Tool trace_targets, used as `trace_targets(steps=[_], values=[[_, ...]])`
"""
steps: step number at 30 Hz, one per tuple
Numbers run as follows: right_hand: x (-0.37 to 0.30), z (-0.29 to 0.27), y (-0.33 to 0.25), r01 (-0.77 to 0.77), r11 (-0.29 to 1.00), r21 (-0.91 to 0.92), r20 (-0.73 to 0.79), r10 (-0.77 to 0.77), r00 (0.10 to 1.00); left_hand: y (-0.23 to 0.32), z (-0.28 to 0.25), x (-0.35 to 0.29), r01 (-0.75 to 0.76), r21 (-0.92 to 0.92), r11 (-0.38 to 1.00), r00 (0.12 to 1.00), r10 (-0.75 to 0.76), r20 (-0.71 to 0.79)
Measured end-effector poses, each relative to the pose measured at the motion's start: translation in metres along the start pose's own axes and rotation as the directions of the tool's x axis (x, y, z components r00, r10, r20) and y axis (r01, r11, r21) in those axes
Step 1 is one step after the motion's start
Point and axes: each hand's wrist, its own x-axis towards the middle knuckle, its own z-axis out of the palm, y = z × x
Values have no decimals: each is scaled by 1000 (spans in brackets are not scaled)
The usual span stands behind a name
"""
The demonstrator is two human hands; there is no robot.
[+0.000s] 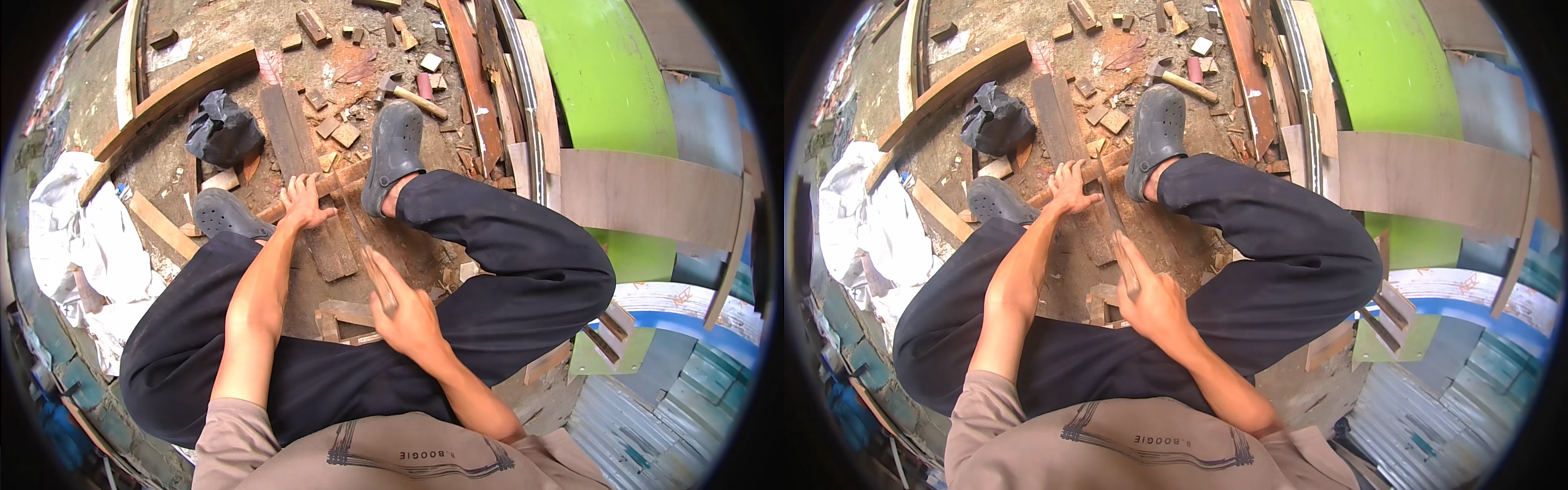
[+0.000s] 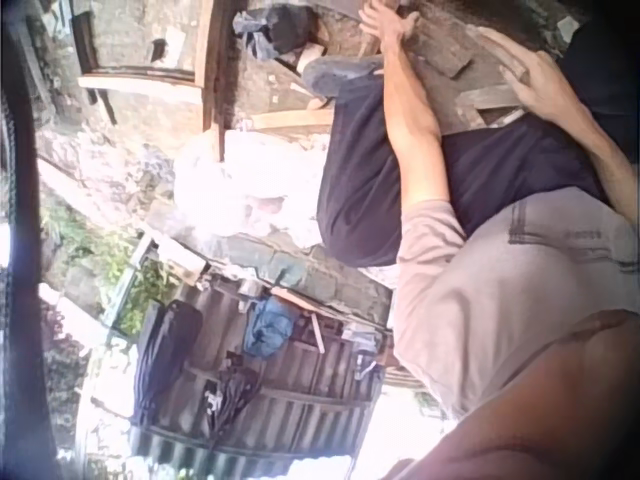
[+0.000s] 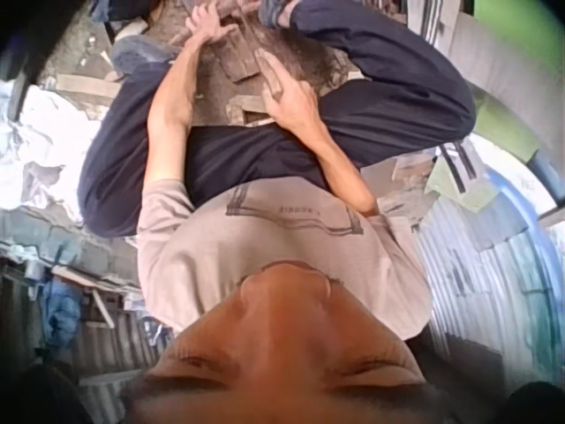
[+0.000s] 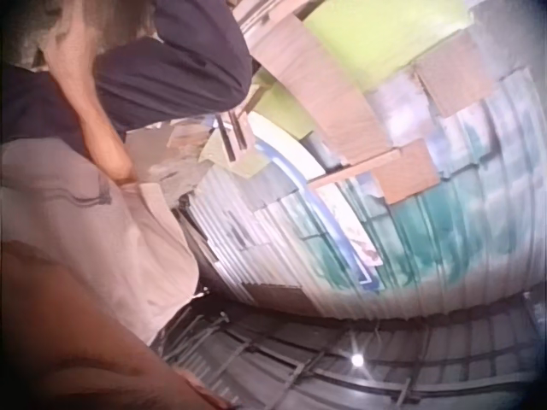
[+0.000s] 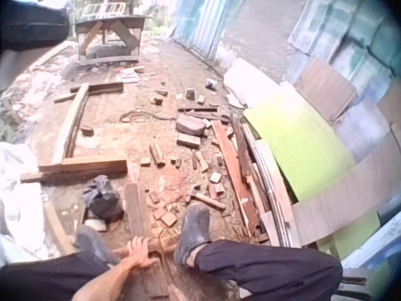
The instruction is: The person sits cross-legged on the ground and uses a chisel to repeatedly scrape and shape a small wooden piece held between their legs. The person adjusts the wood's position several times while continuing to remove material with the chisel.
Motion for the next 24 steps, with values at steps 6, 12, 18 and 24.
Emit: trace_targets(steps=[6,12,18,24], values=[[22,9,6,-89,993,-78,57,93,994,8,-2,0,5,50,999,1000,-4,-28],[60,35,15,-65,997,-34,20,66,998,-6,-11,0,-18,19,1000,999,17,32],[-2,-2,3,-74,995,67,22,73,997,11,-13,-3,22,46,999,999,-24,43],[87,57,48,-92,996,-10,-40,91,995,26,5,-41,34,141,989,987,-11,-163]])
